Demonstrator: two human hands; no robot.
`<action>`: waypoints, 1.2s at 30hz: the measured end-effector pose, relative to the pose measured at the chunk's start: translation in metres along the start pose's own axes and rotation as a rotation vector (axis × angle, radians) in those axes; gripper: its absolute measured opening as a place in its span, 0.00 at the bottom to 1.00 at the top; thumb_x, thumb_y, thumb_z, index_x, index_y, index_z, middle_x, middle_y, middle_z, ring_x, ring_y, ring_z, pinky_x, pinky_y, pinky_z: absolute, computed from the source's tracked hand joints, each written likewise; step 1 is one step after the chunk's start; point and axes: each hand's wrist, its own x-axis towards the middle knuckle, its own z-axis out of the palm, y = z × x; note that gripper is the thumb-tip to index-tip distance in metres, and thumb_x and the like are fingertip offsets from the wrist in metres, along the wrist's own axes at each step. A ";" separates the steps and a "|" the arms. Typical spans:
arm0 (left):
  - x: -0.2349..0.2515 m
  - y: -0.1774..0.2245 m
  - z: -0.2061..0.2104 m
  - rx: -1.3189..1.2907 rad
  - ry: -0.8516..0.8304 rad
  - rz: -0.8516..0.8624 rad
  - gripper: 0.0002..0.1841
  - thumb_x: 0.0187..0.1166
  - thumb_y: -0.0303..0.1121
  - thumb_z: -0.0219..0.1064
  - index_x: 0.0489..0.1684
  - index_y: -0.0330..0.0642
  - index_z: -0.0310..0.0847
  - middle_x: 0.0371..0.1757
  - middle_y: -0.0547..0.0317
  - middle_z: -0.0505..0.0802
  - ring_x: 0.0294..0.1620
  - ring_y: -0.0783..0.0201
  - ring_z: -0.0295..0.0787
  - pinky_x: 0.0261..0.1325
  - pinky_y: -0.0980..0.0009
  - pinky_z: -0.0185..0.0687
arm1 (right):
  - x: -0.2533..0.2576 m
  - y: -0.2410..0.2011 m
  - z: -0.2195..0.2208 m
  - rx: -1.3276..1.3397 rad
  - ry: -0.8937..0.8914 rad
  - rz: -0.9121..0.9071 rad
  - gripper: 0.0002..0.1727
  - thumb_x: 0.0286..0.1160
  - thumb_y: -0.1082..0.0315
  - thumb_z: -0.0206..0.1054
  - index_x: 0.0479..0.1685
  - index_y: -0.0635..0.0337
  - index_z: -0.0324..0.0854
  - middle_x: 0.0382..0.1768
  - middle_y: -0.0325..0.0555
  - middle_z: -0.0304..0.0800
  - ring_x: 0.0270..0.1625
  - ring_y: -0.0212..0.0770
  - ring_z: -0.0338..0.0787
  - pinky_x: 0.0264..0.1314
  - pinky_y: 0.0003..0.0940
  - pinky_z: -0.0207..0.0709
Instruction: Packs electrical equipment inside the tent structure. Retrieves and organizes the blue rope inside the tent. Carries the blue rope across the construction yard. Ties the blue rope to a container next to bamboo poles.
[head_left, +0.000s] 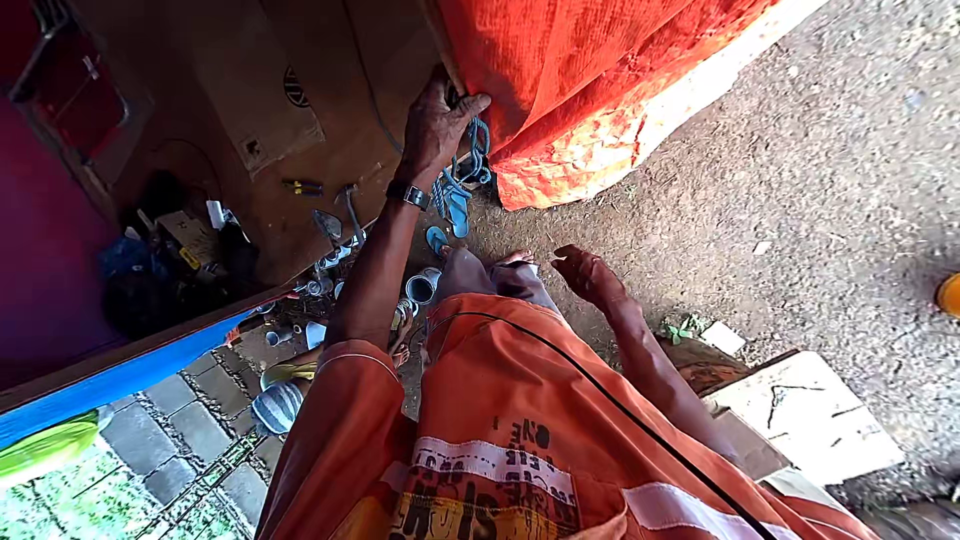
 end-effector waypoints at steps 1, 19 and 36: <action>0.001 0.000 0.000 0.003 -0.008 -0.004 0.32 0.72 0.58 0.76 0.68 0.47 0.80 0.56 0.64 0.93 0.59 0.72 0.89 0.70 0.64 0.84 | -0.001 0.001 0.002 -0.003 0.000 0.007 0.22 0.90 0.54 0.58 0.70 0.59 0.80 0.48 0.61 0.93 0.53 0.62 0.93 0.62 0.68 0.81; 0.022 -0.017 -0.030 0.105 -0.207 0.092 0.34 0.72 0.64 0.71 0.71 0.52 0.79 0.51 0.60 0.94 0.52 0.60 0.92 0.57 0.49 0.87 | 0.036 -0.077 0.043 -0.008 0.008 0.192 0.23 0.89 0.52 0.59 0.70 0.59 0.80 0.51 0.61 0.93 0.56 0.62 0.92 0.64 0.69 0.80; 0.040 -0.028 -0.039 0.171 -0.194 0.243 0.30 0.71 0.60 0.72 0.67 0.53 0.81 0.45 0.57 0.94 0.45 0.56 0.93 0.41 0.53 0.89 | 0.102 -0.192 0.091 0.014 0.013 0.308 0.26 0.87 0.48 0.58 0.72 0.56 0.79 0.56 0.58 0.92 0.62 0.57 0.91 0.69 0.63 0.79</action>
